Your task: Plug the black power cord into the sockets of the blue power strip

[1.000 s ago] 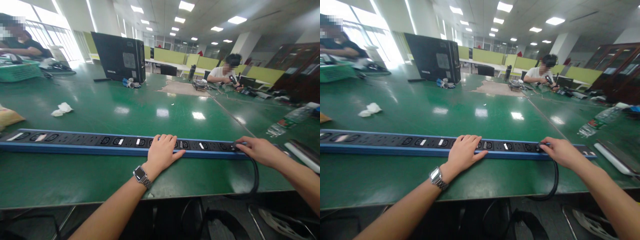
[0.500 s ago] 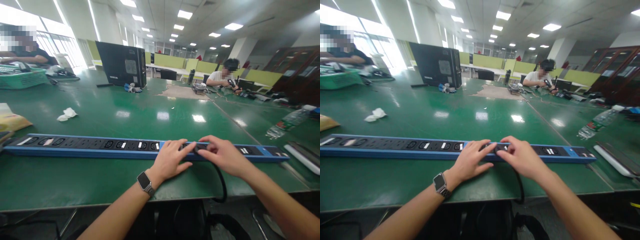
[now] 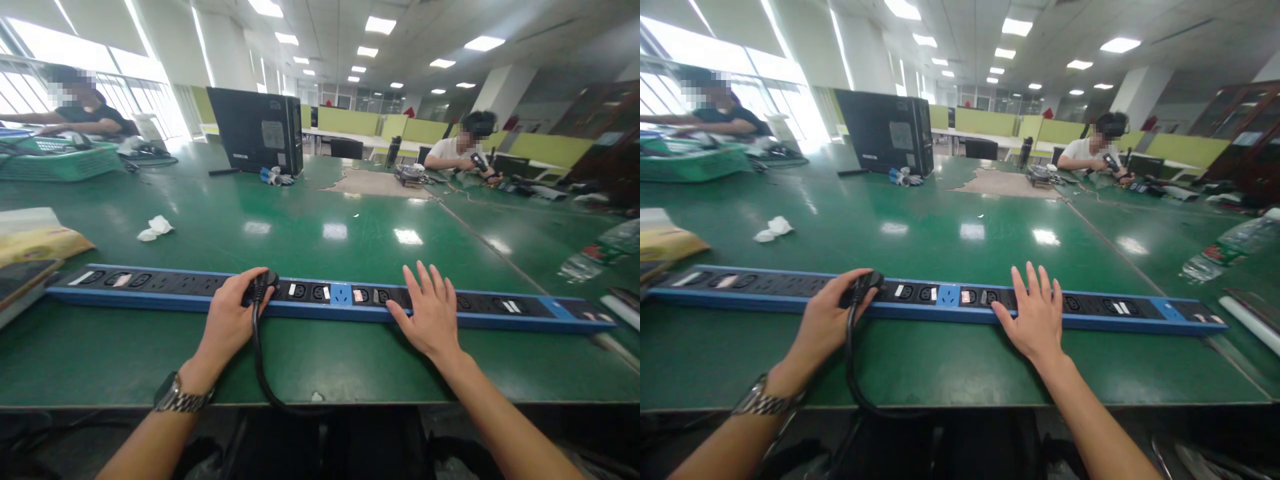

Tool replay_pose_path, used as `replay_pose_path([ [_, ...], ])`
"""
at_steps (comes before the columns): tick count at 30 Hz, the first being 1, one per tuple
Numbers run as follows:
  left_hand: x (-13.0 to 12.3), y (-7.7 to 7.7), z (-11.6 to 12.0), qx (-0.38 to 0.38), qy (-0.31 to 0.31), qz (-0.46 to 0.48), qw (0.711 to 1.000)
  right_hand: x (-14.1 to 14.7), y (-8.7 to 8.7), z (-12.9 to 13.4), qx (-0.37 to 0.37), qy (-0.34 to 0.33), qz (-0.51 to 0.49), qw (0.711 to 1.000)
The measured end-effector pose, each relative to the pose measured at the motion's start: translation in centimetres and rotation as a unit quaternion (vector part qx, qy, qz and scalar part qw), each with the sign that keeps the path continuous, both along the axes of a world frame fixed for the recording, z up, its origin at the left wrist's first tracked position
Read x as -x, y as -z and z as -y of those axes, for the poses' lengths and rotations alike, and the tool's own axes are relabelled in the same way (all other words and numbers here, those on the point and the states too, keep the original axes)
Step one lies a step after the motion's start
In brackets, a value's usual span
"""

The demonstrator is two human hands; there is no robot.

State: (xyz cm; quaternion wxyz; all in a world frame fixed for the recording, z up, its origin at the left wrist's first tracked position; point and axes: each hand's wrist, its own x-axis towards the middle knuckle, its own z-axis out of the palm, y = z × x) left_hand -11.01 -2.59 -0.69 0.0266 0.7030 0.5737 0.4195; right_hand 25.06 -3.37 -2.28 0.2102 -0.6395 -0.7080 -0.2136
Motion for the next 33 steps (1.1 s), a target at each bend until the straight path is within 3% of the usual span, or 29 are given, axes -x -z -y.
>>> replay_pose_path([
  [6, 0.8, -1.3, -0.4, 0.026, 0.067, -0.076, 0.994, 0.6, 0.5, 0.2, -0.032, 0.025, 0.019, 0.999],
  [14, 1.4, -2.3, -1.0, 0.036, 0.060, -0.135, 0.988, 0.5, 1.0, 0.5, -0.041, 0.018, -0.012, 0.999],
  [23, 1.2, -1.3, -1.0, 0.043, 0.092, -0.053, 0.993, 1.4, 0.7, 0.9, -0.040, 0.002, -0.021, 0.999],
  [30, 1.0, -1.3, -0.8, 0.044, 0.091, -0.033, 0.994, 1.4, 0.5, 1.2, -0.048, -0.068, -0.060, 0.995],
  [33, 1.0, -1.3, -0.9, 0.044, 0.086, -0.029, 0.995, 1.3, 0.6, 1.4, -0.066, -0.173, -0.182, 0.966],
])
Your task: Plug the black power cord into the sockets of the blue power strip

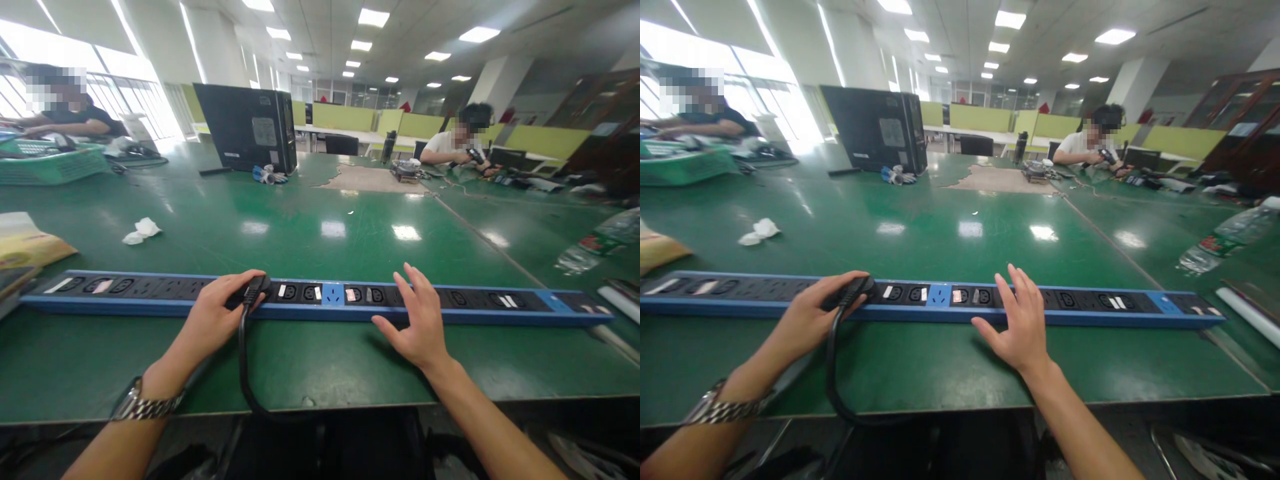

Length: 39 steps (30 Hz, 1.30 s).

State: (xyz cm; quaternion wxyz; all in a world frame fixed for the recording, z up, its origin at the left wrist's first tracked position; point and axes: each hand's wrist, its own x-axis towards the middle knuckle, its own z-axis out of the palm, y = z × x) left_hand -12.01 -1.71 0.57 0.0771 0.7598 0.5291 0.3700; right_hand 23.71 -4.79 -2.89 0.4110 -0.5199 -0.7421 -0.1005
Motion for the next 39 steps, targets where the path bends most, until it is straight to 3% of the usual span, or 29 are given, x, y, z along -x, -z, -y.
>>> replay_pose_path([
  [2, 0.1, 0.0, 0.0, 0.002, -0.001, -0.001, 1.000, 0.7, 0.1, 0.6, -0.012, -0.088, -0.192, 0.977],
  [3, 0.1, 0.1, -0.1, 0.001, -0.002, -0.002, 1.000, 1.3, 0.0, 1.0, -0.005, -0.124, -0.312, 0.942],
  [6, 0.1, 0.1, -0.1, 0.000, -0.001, -0.006, 1.000, 3.0, -0.3, 2.6, 0.072, -0.192, -0.602, 0.772],
  [7, 0.1, 0.1, 0.0, 0.000, 0.000, -0.006, 1.000, 3.4, -0.5, 3.2, 0.106, -0.212, -0.647, 0.725],
  [9, 0.0, 0.1, 0.1, 0.003, 0.002, -0.004, 1.000, 3.6, -0.7, 4.1, 0.156, -0.245, -0.695, 0.657],
  [14, 0.0, 0.1, 0.1, -0.001, 0.001, 0.002, 1.000, 3.0, 0.0, 4.9, 0.240, -0.281, -0.749, 0.549],
  [19, 0.0, 0.1, 0.1, -0.002, 0.002, -0.002, 1.000, 3.2, 0.7, 5.2, 0.266, -0.297, -0.763, 0.508],
  [25, -0.2, 0.3, 0.2, -0.012, -0.009, -0.014, 1.000, 3.4, 0.1, 5.6, 0.279, -0.324, -0.771, 0.472],
  [27, -0.2, 0.2, 0.2, -0.011, -0.010, -0.015, 1.000, 3.6, -0.2, 5.8, 0.284, -0.326, -0.769, 0.472],
  [32, -0.3, 0.2, 0.1, -0.010, -0.010, -0.013, 1.000, 4.3, -0.3, 6.1, 0.298, -0.346, -0.722, 0.520],
  [39, -0.3, -0.3, 0.5, -0.008, 0.003, 0.022, 1.000, 3.9, -0.2, 5.8, 0.297, -0.352, -0.757, 0.464],
])
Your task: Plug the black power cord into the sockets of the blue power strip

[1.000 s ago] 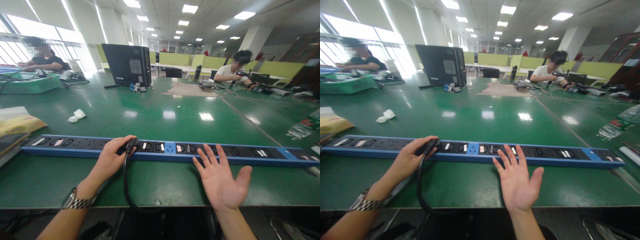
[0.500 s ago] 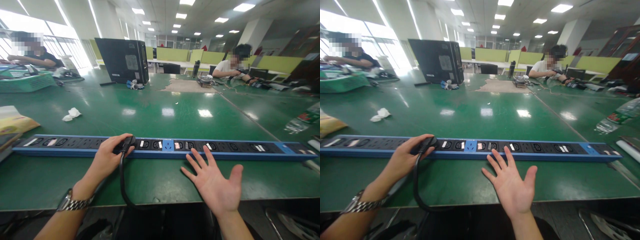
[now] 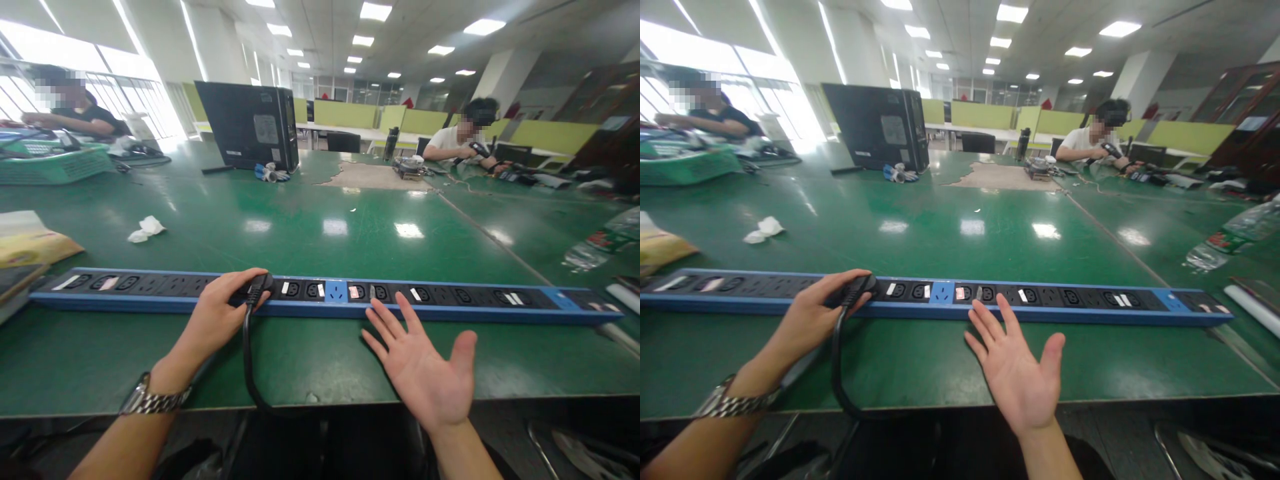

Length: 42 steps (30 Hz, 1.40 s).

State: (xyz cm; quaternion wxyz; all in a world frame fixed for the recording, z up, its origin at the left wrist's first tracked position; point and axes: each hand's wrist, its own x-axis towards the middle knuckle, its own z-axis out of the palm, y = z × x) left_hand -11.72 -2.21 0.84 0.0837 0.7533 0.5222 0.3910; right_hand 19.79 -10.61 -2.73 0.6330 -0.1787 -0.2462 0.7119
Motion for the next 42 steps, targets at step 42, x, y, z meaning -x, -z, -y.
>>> replay_pose_path([
  [42, -17.1, -3.0, 4.3, 0.052, 0.267, 0.287, 0.919, 8.3, -3.4, -3.0, -0.137, 0.109, 0.165, 0.971],
])
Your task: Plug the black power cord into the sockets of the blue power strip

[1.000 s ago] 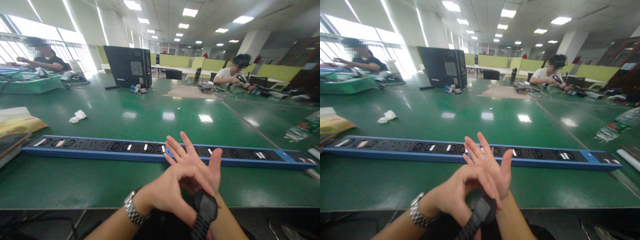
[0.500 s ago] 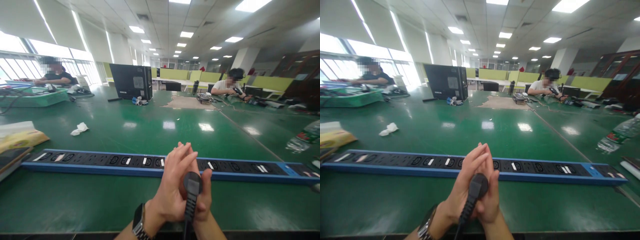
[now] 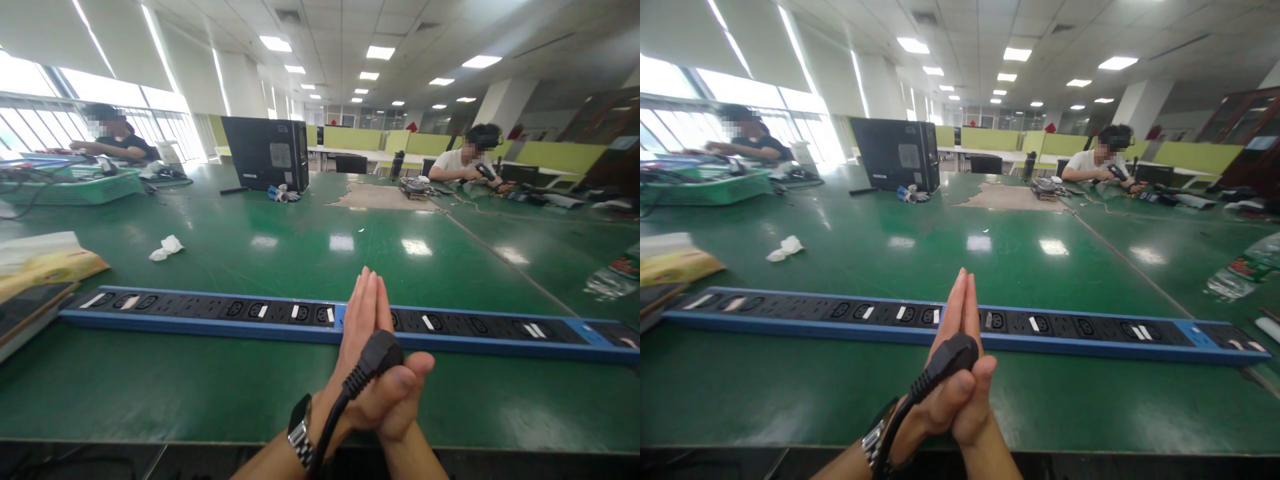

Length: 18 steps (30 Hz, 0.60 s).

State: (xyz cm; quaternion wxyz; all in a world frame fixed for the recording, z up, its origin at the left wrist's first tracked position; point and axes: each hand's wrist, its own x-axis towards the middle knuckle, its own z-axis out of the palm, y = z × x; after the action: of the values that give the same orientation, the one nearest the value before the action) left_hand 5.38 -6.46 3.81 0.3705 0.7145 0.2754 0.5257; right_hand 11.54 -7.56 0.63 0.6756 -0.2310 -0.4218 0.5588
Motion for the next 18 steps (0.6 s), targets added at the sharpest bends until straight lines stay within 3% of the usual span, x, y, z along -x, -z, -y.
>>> replay_pose_path([
  [10, -0.1, 0.7, 1.4, 0.087, 0.009, 0.021, 0.996, 0.0, 1.1, -0.2, 0.006, 0.001, -0.011, 1.000],
  [18, 0.1, 1.7, 1.2, 0.075, 0.004, 0.024, 0.997, -0.2, 1.9, 0.4, 0.019, -0.017, 0.036, 0.999],
])
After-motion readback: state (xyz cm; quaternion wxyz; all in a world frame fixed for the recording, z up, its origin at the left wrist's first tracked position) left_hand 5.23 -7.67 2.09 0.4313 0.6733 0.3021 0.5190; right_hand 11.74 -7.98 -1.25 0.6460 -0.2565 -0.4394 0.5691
